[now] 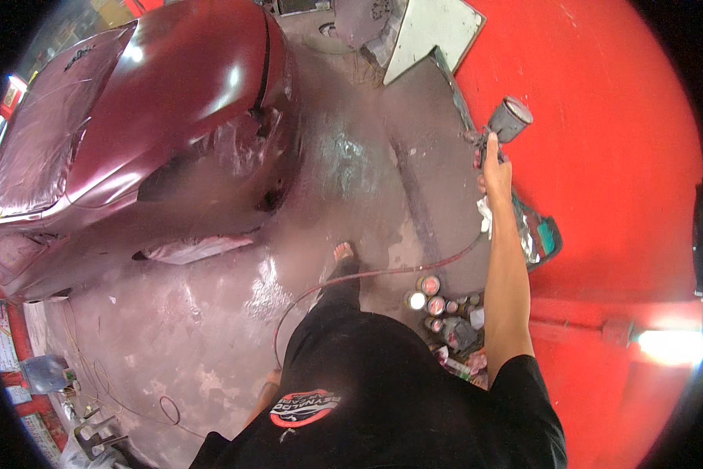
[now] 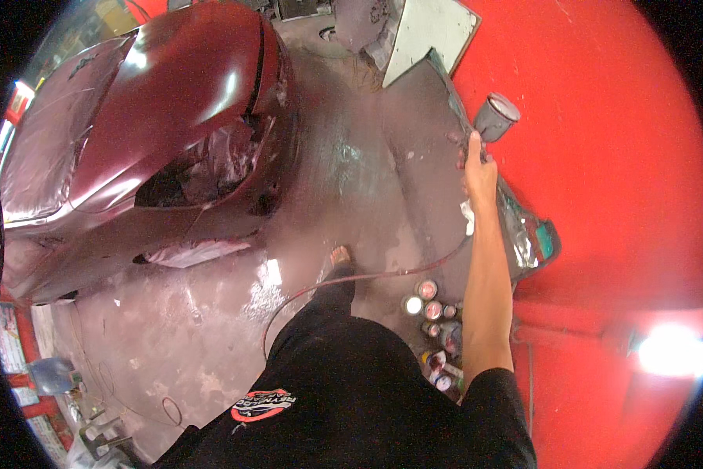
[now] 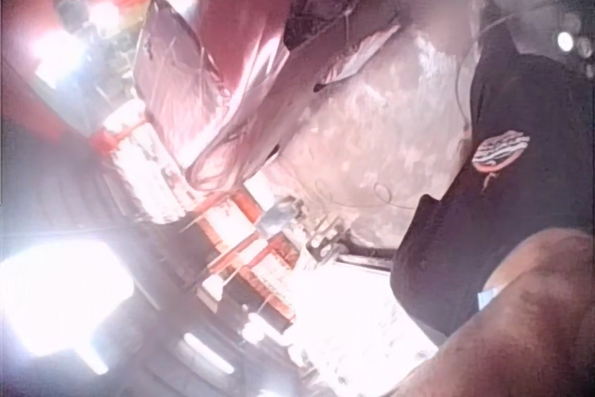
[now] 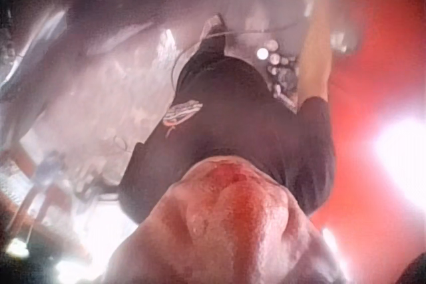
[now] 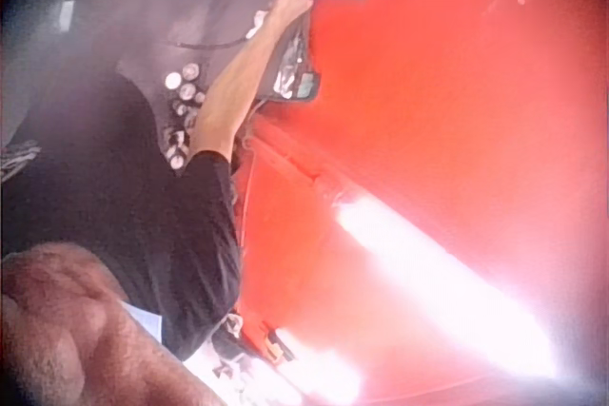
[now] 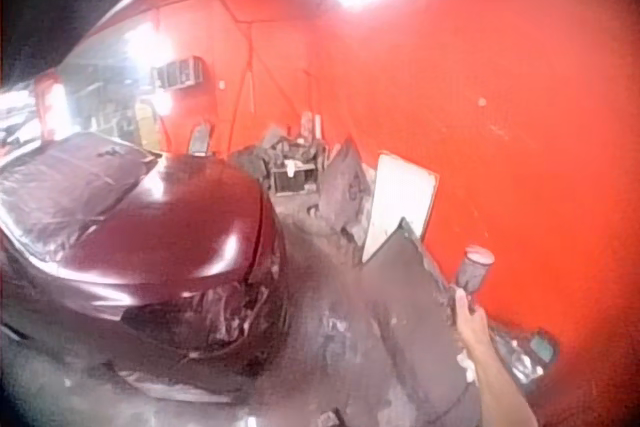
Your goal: The person mixes dark red paint from several cans into a spray gun cup while sitting on the floor. They then stand up and spray paint a detached maroon car hood, applying multiple coats to the surface.
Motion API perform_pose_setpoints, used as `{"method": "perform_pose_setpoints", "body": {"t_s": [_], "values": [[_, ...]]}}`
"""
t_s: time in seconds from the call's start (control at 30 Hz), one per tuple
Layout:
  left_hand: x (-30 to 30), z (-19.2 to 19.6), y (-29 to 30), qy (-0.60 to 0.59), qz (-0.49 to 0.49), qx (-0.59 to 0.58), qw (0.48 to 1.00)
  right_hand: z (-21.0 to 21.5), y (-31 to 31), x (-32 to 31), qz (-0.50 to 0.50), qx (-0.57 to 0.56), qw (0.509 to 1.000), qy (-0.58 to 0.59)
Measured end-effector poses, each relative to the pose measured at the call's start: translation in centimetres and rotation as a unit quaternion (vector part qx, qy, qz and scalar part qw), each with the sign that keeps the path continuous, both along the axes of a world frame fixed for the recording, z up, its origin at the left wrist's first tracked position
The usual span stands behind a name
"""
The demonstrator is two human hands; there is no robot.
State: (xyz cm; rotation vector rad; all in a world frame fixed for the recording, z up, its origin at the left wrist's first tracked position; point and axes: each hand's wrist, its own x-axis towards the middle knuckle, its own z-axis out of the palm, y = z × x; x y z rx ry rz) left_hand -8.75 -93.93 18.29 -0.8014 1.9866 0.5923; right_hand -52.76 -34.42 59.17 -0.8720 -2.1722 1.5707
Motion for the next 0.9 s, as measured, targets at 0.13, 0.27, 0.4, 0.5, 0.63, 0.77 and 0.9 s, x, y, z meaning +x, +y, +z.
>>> {"method": "perform_pose_setpoints", "body": {"t_s": [0.13,0.27,0.4,0.5,0.63,0.77,0.9], "values": [[-7.2,-0.2,2.5,-0.011,0.007,0.007,1.000,1.0,0.1,-6.6,0.025,-0.029,0.999,0.001],[-15.5,-0.6,5.1,-0.013,-0.001,0.024,1.000,0.2,1.2,-14.0,0.006,-0.006,1.000,0.014],[-23.5,-0.4,7.3,-0.009,0.006,0.029,1.000,1.5,2.2,-20.3,0.012,0.029,0.999,-0.041],[-29.4,-2.2,9.6,0.004,0.028,0.035,0.999,1.4,4.3,-25.0,0.020,0.027,0.999,-0.007],[-33.9,-5.9,11.1,-0.008,0.056,-0.003,0.998,2.0,4.2,-31.0,0.034,-0.028,0.999,0.031],[-43.8,-1.2,18.0,-0.014,0.082,0.007,0.997,1.8,7.2,-39.6,0.065,0.006,0.993,0.101],[-51.5,7.6,25.0,-0.020,0.127,0.006,0.992,2.5,7.3,-48.9,0.136,0.004,0.983,0.120]]}}
